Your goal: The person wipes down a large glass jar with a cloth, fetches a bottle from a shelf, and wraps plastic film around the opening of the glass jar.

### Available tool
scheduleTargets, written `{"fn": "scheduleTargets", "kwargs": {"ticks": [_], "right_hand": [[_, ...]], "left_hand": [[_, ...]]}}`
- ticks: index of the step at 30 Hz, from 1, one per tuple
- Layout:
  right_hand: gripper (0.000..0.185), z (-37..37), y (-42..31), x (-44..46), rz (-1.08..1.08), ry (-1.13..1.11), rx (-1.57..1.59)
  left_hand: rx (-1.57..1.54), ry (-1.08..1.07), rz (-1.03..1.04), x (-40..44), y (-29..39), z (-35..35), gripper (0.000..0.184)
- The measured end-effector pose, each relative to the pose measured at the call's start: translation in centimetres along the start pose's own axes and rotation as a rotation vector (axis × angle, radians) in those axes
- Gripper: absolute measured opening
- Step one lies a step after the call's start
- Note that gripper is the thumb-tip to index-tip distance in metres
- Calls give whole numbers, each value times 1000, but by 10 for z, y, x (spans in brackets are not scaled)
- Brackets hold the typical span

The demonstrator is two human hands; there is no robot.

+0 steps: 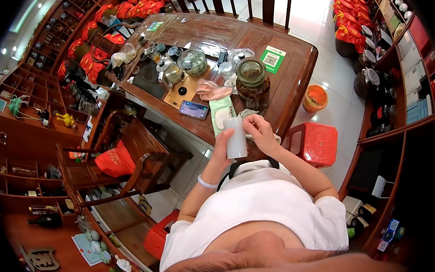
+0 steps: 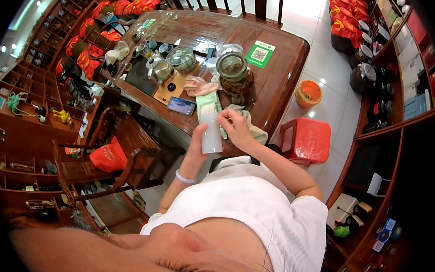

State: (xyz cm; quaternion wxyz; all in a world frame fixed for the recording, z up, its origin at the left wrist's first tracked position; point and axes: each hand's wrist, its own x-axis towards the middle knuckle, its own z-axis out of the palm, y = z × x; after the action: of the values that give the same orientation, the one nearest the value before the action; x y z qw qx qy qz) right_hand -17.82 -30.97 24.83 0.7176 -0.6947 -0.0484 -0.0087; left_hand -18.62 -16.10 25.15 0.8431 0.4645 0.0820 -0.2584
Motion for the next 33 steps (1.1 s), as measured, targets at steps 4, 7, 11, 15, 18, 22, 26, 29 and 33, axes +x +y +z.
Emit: {"fn": "scheduleTargets", "kwargs": {"ticks": [4,7,11,15,18,22,26,29,33], "right_hand": [[14,3,-1,0,-52,22,-11],[13,4,-2,3,-26,-30,133],[15,-1,-7,12,118,-106,302],[22,3,-12,12,283,-110,417],[31,8,3,8,313,-92,431],[22,10,7,6,260,-77,398],[18,18,11,4,10,67,86],[18,18,13,3,105,110,158],[20,19,19,6,126,192,139]], "left_hand": [[95,-8,93,7,3,-17,49],[173,19,175,8,10,-15,45],[185,61,191,10,13,-14,40],[136,113,162,9,19,-10,42],[120,100,163,10,17,-9,43],[153,165,225,13,7,-9,41],[191,258,258,13,2,0,45],[206,304,270,15,0,3,44],[196,287,287,16,-5,6,38]]}}
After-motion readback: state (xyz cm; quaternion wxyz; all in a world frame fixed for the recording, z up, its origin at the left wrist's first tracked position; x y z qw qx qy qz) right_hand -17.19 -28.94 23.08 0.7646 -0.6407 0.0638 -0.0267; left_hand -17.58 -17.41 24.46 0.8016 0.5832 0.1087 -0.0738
